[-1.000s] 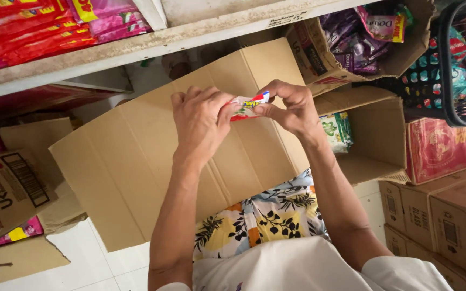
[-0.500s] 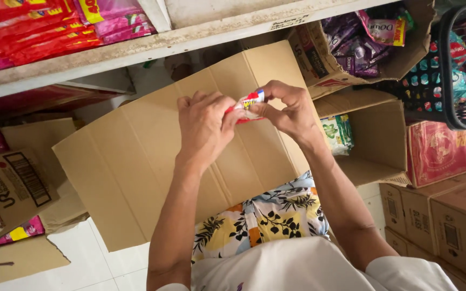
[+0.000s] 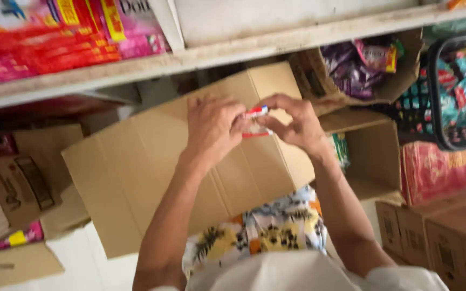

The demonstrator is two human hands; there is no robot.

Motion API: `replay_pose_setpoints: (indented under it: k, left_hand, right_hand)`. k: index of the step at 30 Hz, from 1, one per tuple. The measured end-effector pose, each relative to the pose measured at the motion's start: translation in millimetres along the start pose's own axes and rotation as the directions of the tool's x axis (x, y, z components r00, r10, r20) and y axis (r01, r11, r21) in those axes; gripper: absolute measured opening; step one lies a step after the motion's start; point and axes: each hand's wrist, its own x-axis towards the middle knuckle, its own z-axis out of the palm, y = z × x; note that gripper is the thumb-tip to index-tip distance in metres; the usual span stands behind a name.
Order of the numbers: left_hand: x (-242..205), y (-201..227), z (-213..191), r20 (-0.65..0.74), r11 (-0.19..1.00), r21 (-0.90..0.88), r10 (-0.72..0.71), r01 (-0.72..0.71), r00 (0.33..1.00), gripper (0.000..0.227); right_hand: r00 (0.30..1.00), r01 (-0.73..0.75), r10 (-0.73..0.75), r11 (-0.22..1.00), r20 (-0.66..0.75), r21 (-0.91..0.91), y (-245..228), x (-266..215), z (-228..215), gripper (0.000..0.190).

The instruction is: The person repeatedly folds small Ariel detergent packets by hand over a cardboard box and places them onto a shelf. The process involves folding the packet multiple times and then arranging it in a row with other packets on the shelf.

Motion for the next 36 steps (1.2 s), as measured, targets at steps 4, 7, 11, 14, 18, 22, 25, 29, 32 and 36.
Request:
replay_pose_setpoints:
  k: [4,7,11,14,18,22,25,29,32,36]
  left_hand:
    - [-13.7,1.4,1.7,0.047,0.997,-0.023,-0.077,0.078,0.996,0.014]
    - [-1.2,-5.9,0.1,-0.034,0.995,-0.082,-0.059,0.056,0.998,0.016]
    - [-16.2,-4.7,6.9,-0.120,0.994,-0.105,-0.022,0.010,0.992,0.008]
    - [-11.9,-3.6,11.6,-0.190,0.994,-0.102,0.023,-0.043,0.982,0.006]
    - [-23.3,-4.4,24.1,-0.242,0.993,-0.113,0.009,-0.038,0.970,0.010]
    - [-26.9,-0.1,21.3,-0.246,0.995,-0.101,-0.005,-0.020,0.969,0.010]
    - [-26.1,2.9,13.7,-0.248,0.990,-0.130,0.021,-0.055,0.969,0.010]
    - [-30.8,3.3,8.8,-0.256,0.989,-0.147,-0.065,0.028,0.965,0.009]
    - [-32.6,4.1,10.4,-0.257,0.992,-0.116,-0.081,0.052,0.963,0.011]
    - [-29.3,2.1,21.0,-0.140,0.991,0.058,-0.109,0.118,0.984,0.017]
  right_hand:
    - [0.998,-0.046,0.047,0.999,-0.051,0.024,3.8,-12.6,6.3,0.018]
    - [0.989,-0.052,0.048,0.998,-0.137,-0.029,7.0,3.5,-1.0,0.015]
    - [0.994,0.003,-0.001,1.000,-0.106,0.015,12.7,-11.1,8.2,0.015]
    - [0.992,0.032,-0.026,0.999,-0.125,0.043,17.7,-1.5,10.5,0.016]
    - [0.986,0.066,-0.065,0.998,-0.150,-0.002,12.5,-0.4,21.4,0.015]
    - [0.973,0.028,-0.059,0.990,-0.221,-0.140,2.6,-4.2,30.2,0.013]
    - [0.955,0.010,-0.052,0.989,-0.291,-0.146,7.0,-2.4,29.6,0.012]
    - [0.976,-0.010,0.040,0.990,-0.216,0.138,12.5,-12.3,20.5,0.012]
    - [0.982,-0.055,0.083,0.984,-0.168,0.167,12.0,-17.4,19.7,0.011]
    - [0.980,-0.043,0.057,0.996,-0.191,0.076,4.2,-14.7,22.0,0.011]
